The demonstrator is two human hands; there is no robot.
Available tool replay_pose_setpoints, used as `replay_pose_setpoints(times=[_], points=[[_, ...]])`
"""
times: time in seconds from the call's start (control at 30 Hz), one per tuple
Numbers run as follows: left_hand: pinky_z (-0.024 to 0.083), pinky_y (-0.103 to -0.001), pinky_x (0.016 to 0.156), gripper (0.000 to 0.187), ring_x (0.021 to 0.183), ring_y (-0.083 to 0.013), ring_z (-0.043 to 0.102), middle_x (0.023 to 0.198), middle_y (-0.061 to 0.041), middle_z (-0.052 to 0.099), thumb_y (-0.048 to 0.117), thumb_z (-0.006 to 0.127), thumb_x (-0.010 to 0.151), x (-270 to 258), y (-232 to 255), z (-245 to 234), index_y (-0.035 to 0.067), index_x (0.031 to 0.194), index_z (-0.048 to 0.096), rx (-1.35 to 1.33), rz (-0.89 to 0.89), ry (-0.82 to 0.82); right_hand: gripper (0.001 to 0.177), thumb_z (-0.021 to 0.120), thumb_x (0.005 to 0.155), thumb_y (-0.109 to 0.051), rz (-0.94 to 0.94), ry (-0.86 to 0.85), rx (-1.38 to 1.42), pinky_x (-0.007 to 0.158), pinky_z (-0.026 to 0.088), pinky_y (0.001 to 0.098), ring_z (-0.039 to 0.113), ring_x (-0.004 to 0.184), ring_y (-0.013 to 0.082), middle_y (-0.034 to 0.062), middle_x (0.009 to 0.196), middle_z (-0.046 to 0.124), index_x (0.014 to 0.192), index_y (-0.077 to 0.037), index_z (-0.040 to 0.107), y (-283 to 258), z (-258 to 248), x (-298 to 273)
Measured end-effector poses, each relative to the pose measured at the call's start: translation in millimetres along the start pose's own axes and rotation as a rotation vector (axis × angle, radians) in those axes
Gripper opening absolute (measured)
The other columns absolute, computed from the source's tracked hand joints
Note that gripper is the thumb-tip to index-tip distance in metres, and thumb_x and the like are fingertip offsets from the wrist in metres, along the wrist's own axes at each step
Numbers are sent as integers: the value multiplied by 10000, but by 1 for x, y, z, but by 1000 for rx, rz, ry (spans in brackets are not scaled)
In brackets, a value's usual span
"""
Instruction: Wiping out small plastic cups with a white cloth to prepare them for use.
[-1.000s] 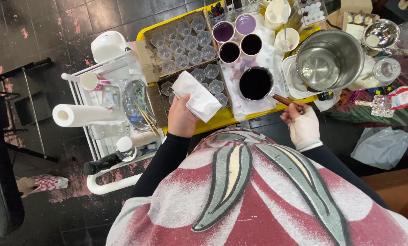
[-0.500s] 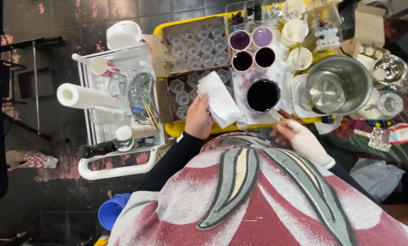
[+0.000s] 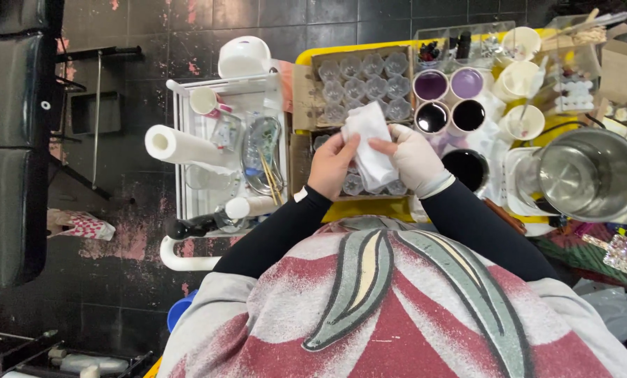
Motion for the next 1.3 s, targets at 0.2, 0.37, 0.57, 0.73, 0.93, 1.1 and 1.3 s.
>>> replay_pose_setpoints(times=[0.2, 0.37, 0.57, 0.73, 0.93, 1.1, 1.3], points=[[467, -447, 980, 378, 1092, -291, 631, 1118, -97, 687, 335, 689, 983, 67, 71, -36, 70, 1252, 676, 1208, 569, 344, 331, 670, 956, -30, -62, 157, 266, 850, 588, 323, 722, 952, 180, 95, 1132, 726, 1276, 23, 609, 2, -8, 37], [353, -623, 1014, 567, 1224, -361, 553, 1245, -120, 651, 389, 738, 844, 137, 59, -49, 85, 1300, 592, 1483, 459, 412, 344, 633, 979, -6, -176, 168, 308, 955, 565, 323, 695, 1074, 189, 91, 1219, 703, 1321, 15, 599, 1, -16, 39], [212, -711, 1068, 735, 1364, -412, 424, 1281, -152, 627, 439, 789, 772, 163, 68, -31, 43, 1325, 513, 1650, 230, 438, 346, 602, 985, -10, -159, 193, 328, 984, 546, 343, 674, 1107, 197, 82, 1243, 685, 1330, -7, 580, 8, -27, 33], [71, -757, 1160, 664, 1395, -364, 430, 1222, -123, 678, 447, 775, 805, 165, 74, -27, 60, 1292, 543, 1664, 82, 433, 282, 562, 1043, -82, -136, 181, 427, 1032, 520, 347, 657, 1159, 190, 71, 1262, 687, 1312, -4, 597, 18, -36, 29], [87, -737, 1143, 562, 1307, -393, 494, 1193, -135, 693, 423, 765, 832, 152, 74, -37, 57, 1225, 599, 1537, 354, 493, 292, 563, 1040, -100, -106, 185, 473, 1047, 519, 363, 656, 1179, 203, 77, 1271, 679, 1319, -15, 580, 19, -46, 23], [576, -318, 964, 491, 1096, -205, 691, 1195, -98, 696, 163, 721, 978, 99, 87, -22, 17, 1404, 526, 766, 458, 62, 277, 558, 1028, -104, -236, 270, 439, 1033, 545, 388, 674, 1141, 210, 77, 1240, 683, 1290, -18, 587, 3, -45, 23], [563, -264, 857, 640, 988, -131, 667, 1183, -90, 672, 56, 708, 949, 16, 94, 29, 23, 1504, 390, 330, 216, -134, 208, 599, 1146, -48, -548, 354, -138, 1042, 514, 375, 678, 1147, 224, 176, 1292, 678, 1322, 9, 695, -30, 6, -10]])
Point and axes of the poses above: each hand's wrist, its own x-axis towards the middle knuckle, its own z-axis out of the palm, y = z × x, the point moved 3 cm from there along x, towards the middle knuckle
